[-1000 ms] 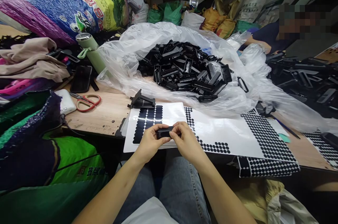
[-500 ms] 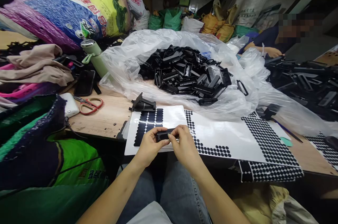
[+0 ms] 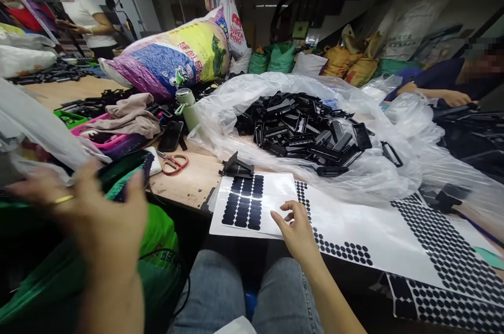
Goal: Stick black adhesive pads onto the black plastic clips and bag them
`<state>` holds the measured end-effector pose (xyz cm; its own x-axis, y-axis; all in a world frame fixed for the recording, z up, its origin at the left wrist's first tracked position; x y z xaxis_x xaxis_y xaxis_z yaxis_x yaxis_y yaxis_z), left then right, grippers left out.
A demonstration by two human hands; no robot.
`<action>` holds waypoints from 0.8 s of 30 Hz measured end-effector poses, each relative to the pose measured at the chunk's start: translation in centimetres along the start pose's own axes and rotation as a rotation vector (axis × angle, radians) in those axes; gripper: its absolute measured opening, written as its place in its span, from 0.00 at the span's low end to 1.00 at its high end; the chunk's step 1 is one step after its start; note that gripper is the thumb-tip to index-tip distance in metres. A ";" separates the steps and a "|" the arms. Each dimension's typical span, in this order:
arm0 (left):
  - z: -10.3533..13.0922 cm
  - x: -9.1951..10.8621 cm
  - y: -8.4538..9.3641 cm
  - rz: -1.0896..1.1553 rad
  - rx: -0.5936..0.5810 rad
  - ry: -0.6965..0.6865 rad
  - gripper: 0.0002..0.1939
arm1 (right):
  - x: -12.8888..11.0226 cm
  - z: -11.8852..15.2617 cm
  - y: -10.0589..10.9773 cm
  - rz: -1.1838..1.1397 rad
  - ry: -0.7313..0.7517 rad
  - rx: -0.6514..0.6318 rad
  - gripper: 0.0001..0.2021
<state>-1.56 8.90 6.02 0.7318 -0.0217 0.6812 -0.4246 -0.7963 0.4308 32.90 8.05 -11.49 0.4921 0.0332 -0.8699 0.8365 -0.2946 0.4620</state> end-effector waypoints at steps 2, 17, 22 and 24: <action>1.7 4.5 -7.0 -0.046 -0.111 -0.161 0.24 | 0.6 0.1 0.4 -0.010 -0.009 0.014 0.12; 11.6 15.0 -41.5 -0.148 -0.846 -0.744 0.18 | 8.4 -0.7 8.8 0.161 -0.216 0.136 0.13; 12.9 14.5 -35.4 0.016 -0.874 -0.616 0.34 | 9.7 -8.4 7.1 0.412 -0.149 0.044 0.09; 15.3 12.7 -32.3 0.046 -1.043 -0.556 0.35 | 10.6 -10.6 6.2 0.450 -0.182 0.045 0.08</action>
<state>29.61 25.04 -8.32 0.7265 -0.5027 0.4684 -0.4976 0.0852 0.8632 45.86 16.72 -15.99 0.7491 -0.2736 -0.6034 0.5372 -0.2820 0.7949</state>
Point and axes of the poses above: each hand's wrist, its own z-axis away from the middle knuckle, its own y-axis out of the back of the hand, x = y × z, the point moved 9 cm from there along -z, towards the middle knuckle, and after that the axes turned 9 degrees about y, right-handed, at the moved point
